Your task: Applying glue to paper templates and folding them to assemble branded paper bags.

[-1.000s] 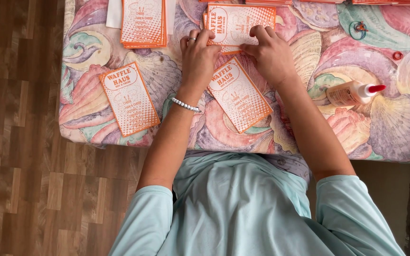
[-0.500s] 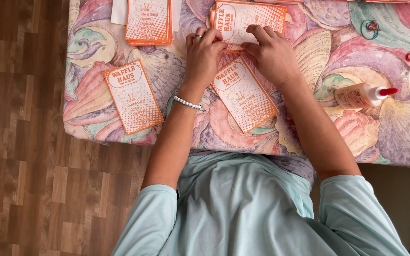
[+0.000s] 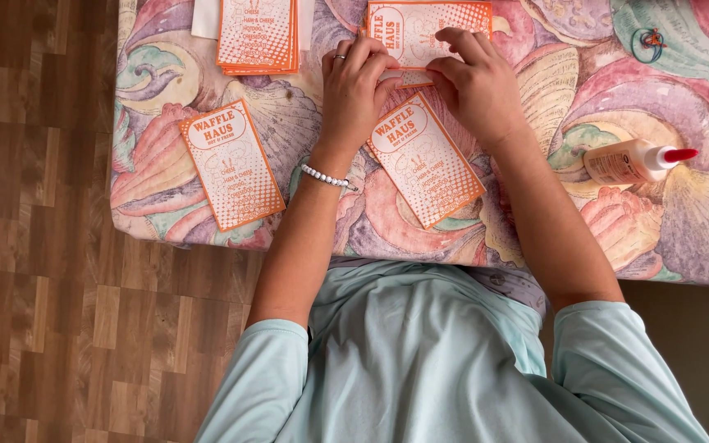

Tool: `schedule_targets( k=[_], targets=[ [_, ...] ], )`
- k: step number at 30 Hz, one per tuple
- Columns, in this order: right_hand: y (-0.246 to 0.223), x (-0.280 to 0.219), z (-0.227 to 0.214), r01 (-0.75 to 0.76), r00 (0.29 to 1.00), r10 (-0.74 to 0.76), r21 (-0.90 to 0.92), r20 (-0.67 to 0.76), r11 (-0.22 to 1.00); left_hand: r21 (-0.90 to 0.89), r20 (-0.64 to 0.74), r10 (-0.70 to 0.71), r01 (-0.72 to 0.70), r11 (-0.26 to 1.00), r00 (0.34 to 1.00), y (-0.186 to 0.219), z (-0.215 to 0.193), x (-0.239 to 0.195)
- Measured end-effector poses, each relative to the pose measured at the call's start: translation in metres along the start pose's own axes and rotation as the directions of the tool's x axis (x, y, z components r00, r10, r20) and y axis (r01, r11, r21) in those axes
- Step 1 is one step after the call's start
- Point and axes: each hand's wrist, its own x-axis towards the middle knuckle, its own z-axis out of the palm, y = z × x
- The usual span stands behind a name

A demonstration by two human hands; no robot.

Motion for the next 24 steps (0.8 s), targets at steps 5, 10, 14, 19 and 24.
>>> schedule_targets(
  k=[5,10,14,19,24],
  targets=[
    [0.001,-0.002,-0.004,-0.003,0.999,0.008,0.133,-0.037,0.991,-0.073,-0.061,-0.003,-0.002,0.997,0.998,-0.001,0.001,-0.001],
    [0.000,-0.001,-0.007,-0.007,0.998,0.017,0.188,-0.053,0.982,-0.151,-0.082,-0.054,0.042,0.988,0.995,-0.001,0.002,-0.001],
    [0.001,-0.001,-0.008,0.013,0.998,0.000,0.190,-0.066,0.982,-0.218,-0.105,-0.089,0.064,0.974,0.991,-0.003,0.003,0.000],
    [0.001,-0.002,-0.008,0.062,0.996,-0.057,0.070,-0.072,0.996,-0.224,-0.094,-0.160,0.135,0.965,0.983,-0.021,0.017,-0.005],
    [0.012,-0.009,0.004,0.092,0.993,-0.095,-0.057,-0.065,0.994,-0.141,-0.134,-0.279,0.260,0.955,0.951,-0.019,0.001,-0.007]
  ],
)
